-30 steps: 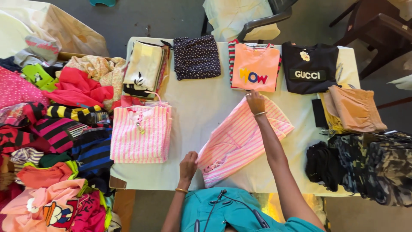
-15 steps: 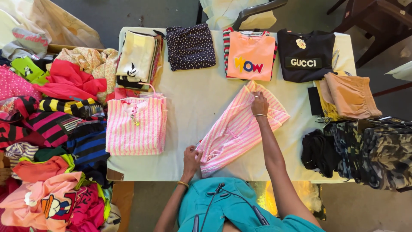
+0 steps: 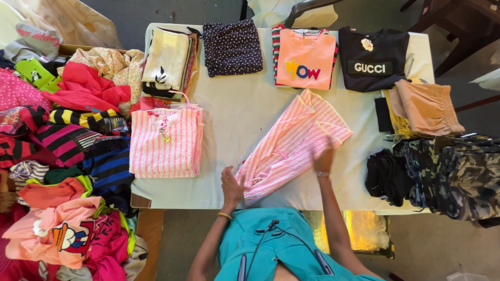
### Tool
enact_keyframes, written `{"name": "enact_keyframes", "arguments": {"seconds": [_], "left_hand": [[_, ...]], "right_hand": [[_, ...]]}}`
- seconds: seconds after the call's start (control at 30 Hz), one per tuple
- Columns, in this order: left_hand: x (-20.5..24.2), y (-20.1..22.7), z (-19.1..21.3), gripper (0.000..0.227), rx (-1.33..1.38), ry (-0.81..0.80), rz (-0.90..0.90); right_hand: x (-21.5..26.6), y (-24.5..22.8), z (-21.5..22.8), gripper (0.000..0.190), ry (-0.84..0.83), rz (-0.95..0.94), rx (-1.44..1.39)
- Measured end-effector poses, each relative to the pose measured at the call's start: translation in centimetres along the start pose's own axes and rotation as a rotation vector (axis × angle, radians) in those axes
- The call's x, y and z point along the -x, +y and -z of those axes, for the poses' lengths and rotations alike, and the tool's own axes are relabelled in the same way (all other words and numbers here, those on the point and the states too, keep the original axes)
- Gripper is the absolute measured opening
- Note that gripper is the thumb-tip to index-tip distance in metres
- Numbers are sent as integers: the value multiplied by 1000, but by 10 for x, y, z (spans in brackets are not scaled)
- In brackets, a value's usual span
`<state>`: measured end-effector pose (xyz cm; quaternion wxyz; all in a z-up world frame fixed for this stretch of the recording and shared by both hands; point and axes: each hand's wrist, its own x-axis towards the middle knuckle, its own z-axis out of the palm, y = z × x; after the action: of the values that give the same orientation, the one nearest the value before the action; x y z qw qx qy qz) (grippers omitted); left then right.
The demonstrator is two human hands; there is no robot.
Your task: Folding various articles of clothing on a white table.
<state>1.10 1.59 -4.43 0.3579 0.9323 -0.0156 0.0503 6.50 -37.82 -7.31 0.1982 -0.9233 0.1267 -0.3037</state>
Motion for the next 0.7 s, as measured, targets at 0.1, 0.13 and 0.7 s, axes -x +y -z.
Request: {"name": "enact_keyframes", "arguments": {"seconds": [0.1, 0.13, 0.7], "left_hand": [[-3, -46, -13, 55, 329, 37, 193], [-10, -49, -8, 55, 326, 35, 193], [-79, 41, 104, 28, 220, -397, -673]], "right_hand": [[64, -62, 17, 81, -622, 260, -389], [68, -85, 29, 81, -622, 258, -391], [117, -91, 97, 14, -508, -127, -578]]}}
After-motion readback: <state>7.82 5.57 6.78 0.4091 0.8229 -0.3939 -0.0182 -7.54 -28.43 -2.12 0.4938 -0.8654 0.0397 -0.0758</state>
